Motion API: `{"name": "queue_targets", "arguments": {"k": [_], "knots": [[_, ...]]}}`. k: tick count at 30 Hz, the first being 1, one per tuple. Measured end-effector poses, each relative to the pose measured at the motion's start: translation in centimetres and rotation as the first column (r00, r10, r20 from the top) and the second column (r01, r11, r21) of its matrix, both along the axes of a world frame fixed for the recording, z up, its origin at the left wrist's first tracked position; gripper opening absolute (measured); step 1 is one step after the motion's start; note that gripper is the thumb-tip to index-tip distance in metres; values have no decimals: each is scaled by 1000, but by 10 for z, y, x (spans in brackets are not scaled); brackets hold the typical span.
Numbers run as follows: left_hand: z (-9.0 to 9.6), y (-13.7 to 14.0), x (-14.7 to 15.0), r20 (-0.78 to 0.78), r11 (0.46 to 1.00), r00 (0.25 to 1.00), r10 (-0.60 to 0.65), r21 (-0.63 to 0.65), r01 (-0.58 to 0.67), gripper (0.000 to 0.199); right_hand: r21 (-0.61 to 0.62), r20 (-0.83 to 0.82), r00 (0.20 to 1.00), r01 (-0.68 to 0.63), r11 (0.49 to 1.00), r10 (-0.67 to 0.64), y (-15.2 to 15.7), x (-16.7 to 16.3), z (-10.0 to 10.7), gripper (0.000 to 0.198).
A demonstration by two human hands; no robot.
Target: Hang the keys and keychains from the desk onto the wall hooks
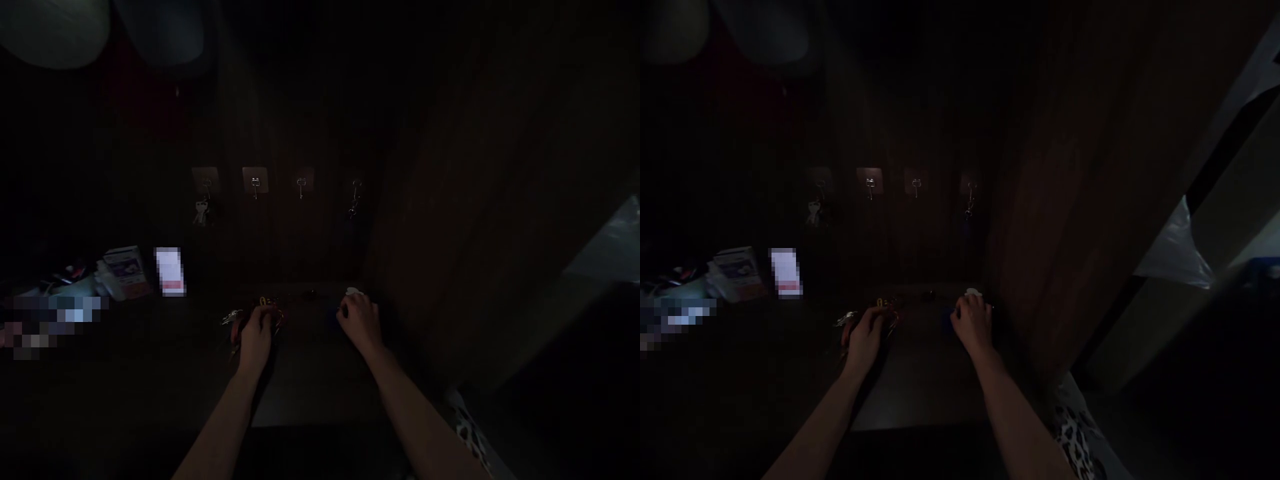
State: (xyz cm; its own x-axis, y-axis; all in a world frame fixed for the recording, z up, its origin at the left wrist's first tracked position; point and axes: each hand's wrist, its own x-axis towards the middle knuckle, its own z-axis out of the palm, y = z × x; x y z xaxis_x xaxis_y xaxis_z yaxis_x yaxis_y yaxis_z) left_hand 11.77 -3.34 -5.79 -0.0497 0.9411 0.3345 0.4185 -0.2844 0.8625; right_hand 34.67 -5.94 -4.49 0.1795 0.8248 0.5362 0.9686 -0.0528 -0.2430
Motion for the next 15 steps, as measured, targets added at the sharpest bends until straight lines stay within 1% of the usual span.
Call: {"name": "queue_targets", "arguments": {"k": [4, 6, 7, 9, 10, 12, 13, 15], "knots": [[-2, 0, 0, -19, 997, 997, -69, 16, 70, 24, 1, -6, 1000, 29, 1000, -29, -1, 1, -1, 10], [-2, 1, 1, -56, 997, 996, -74, 24, 75, 24, 41, -36, 999, 7, 999, -5, 0, 1, -1, 18], [-2, 2, 1, -91, 996, 993, -79, 32, 82, 25, 68, -52, 998, -18, 998, 22, 0, 0, -1, 22], [1, 3, 2, -214, 991, 972, -103, 58, 117, 25, 119, -69, 994, -78, 990, 86, 2, -3, 0, 28], [4, 3, 2, -297, 987, 948, -118, 69, 145, 25, 133, -70, 991, -106, 985, 116, 3, -5, 0, 29], [9, 4, 1, -465, 977, 872, -150, 65, 203, 25, 121, -62, 984, -159, 980, 167, 7, -10, 1, 33], [12, 5, 0, -535, 974, 830, -159, 50, 219, 26, 96, -56, 980, -185, 978, 191, 10, -13, 1, 35], [17, 7, -5, -634, 977, 759, -145, 30, 211, 25, 22, -38, 970, -241, 970, 241, 17, -18, 1, 43]]}}
